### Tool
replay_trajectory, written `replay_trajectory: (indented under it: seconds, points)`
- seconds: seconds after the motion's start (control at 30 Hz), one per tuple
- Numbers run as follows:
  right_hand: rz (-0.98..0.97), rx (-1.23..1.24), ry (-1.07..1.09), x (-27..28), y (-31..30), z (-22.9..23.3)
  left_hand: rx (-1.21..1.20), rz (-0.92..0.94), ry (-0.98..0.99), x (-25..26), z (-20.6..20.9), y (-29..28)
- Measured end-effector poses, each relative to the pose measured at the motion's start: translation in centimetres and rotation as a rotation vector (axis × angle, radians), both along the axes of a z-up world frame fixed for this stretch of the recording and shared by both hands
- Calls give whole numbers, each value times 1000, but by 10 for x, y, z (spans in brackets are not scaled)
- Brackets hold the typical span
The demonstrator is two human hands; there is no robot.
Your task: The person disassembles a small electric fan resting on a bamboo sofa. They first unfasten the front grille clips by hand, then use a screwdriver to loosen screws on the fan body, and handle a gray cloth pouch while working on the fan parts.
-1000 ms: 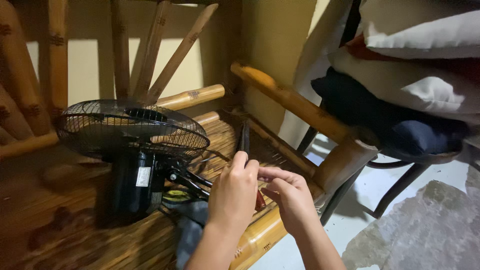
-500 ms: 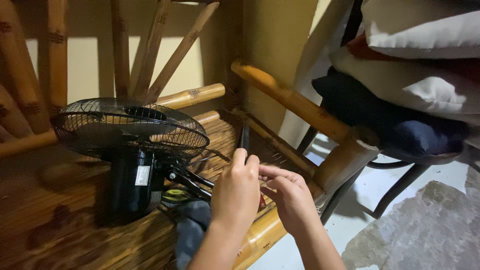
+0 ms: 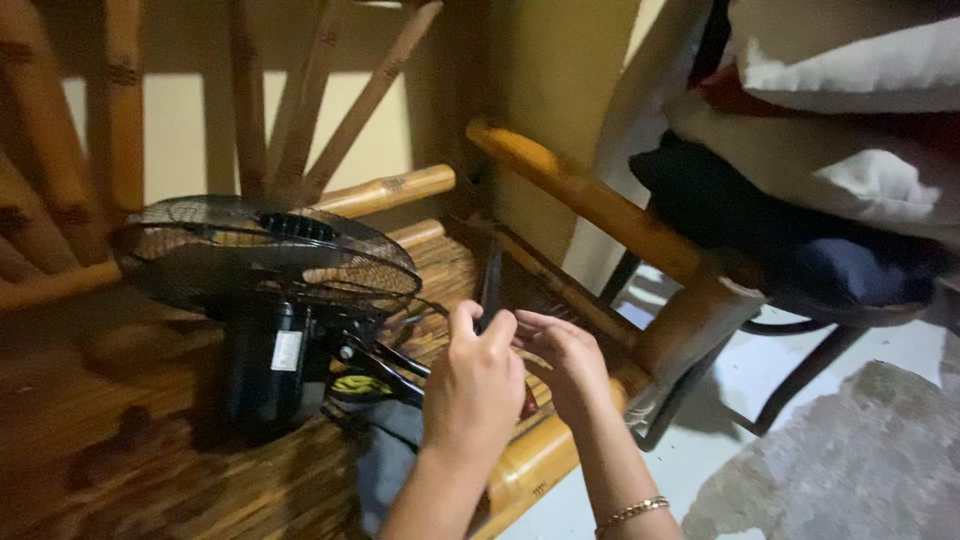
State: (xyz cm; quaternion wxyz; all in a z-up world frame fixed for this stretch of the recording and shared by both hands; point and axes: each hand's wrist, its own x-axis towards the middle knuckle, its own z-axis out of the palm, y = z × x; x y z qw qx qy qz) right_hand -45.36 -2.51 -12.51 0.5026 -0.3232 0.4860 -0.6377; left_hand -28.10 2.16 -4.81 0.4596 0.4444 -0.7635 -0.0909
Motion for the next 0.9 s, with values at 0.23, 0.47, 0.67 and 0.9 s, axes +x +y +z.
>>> replay_trajectory:
  seconds: [0.23,0.47,0.67,0.9]
  points:
    - [-102,174,-207,0,-68,14,60,-11,127,4,-16,11]
    - [-27,217,552,12,-161,9,143,-68,77,24,-27,30]
    - [306,3,156,47,-148,-18,206,-32,1,36,-19,49]
    - [264,18,431,138,-155,-3,214,215,118,110,3,19]
